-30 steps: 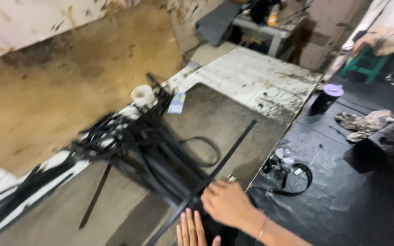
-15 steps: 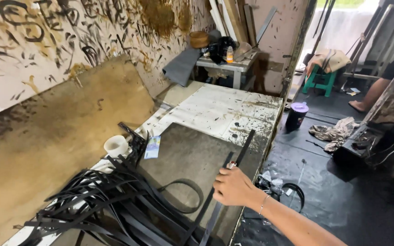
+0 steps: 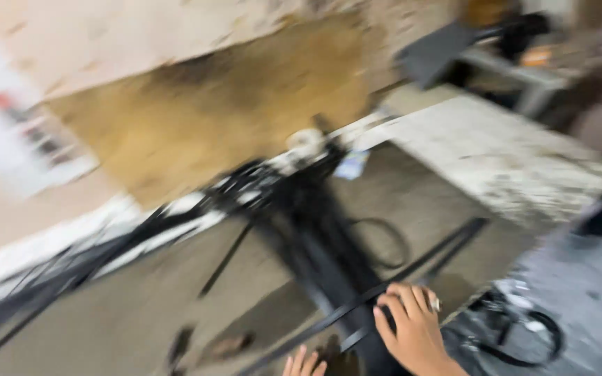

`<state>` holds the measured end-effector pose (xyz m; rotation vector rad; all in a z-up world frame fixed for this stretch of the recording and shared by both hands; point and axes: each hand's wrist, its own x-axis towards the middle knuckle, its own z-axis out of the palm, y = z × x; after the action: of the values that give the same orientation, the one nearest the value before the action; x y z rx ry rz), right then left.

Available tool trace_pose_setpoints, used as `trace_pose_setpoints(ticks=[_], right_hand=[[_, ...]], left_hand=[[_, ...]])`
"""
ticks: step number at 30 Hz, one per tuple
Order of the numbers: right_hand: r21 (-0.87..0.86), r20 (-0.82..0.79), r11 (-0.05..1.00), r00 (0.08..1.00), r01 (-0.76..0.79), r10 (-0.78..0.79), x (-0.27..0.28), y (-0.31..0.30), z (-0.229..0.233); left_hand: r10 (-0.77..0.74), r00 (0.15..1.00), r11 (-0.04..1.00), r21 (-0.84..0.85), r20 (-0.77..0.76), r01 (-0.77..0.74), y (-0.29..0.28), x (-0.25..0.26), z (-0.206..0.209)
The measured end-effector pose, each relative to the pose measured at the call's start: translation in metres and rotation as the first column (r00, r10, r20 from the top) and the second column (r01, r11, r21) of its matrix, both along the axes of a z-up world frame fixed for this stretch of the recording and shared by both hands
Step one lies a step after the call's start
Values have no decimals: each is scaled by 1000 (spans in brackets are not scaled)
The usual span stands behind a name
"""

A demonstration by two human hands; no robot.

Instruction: Punching a series of holes into a long leather strap using a hand punch and a hammer, then clearing the holes with a thin rod.

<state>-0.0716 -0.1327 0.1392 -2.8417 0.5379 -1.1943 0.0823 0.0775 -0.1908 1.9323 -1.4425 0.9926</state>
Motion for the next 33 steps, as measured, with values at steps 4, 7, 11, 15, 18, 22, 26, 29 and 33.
trace_pose_setpoints(ticks=[4, 7, 11, 15, 18, 22, 26, 29, 33], right_hand=[[96, -54, 894, 894, -438, 444, 15, 95, -23], [266, -157, 829, 826, -492, 541, 26, 151, -43], [383, -308, 817, 774, -432, 554, 49, 199, -59], [202, -311, 870, 812, -451, 493, 63, 230, -44], [26, -318, 895, 845, -446, 430, 61, 232, -46], [84, -504, 932, 792, -352, 345, 56, 227, -55], [67, -439, 940, 836, -335, 329, 53, 231, -57], [109, -399, 943, 855, -314, 331, 50, 238, -55], [157, -318, 941, 887, -300, 336, 46, 244, -57]], left_hand=[[-236, 894, 880, 306, -380, 362, 132, 35, 114], [71, 949, 997, 11, -306, -71, 194, -10, 271], [368, 883, 930, 131, -291, -344, 255, -19, 280], [520, 796, 850, 278, -310, -447, 295, -23, 276], [567, 779, 807, 370, -269, -460, 314, -16, 286], [583, 768, 804, 328, -267, -496, 337, -11, 280], [598, 748, 795, 334, -288, -507, 351, -9, 273], [589, 747, 801, 346, -307, -489, 355, -12, 273], [584, 749, 805, 335, -311, -489, 361, -17, 267]])
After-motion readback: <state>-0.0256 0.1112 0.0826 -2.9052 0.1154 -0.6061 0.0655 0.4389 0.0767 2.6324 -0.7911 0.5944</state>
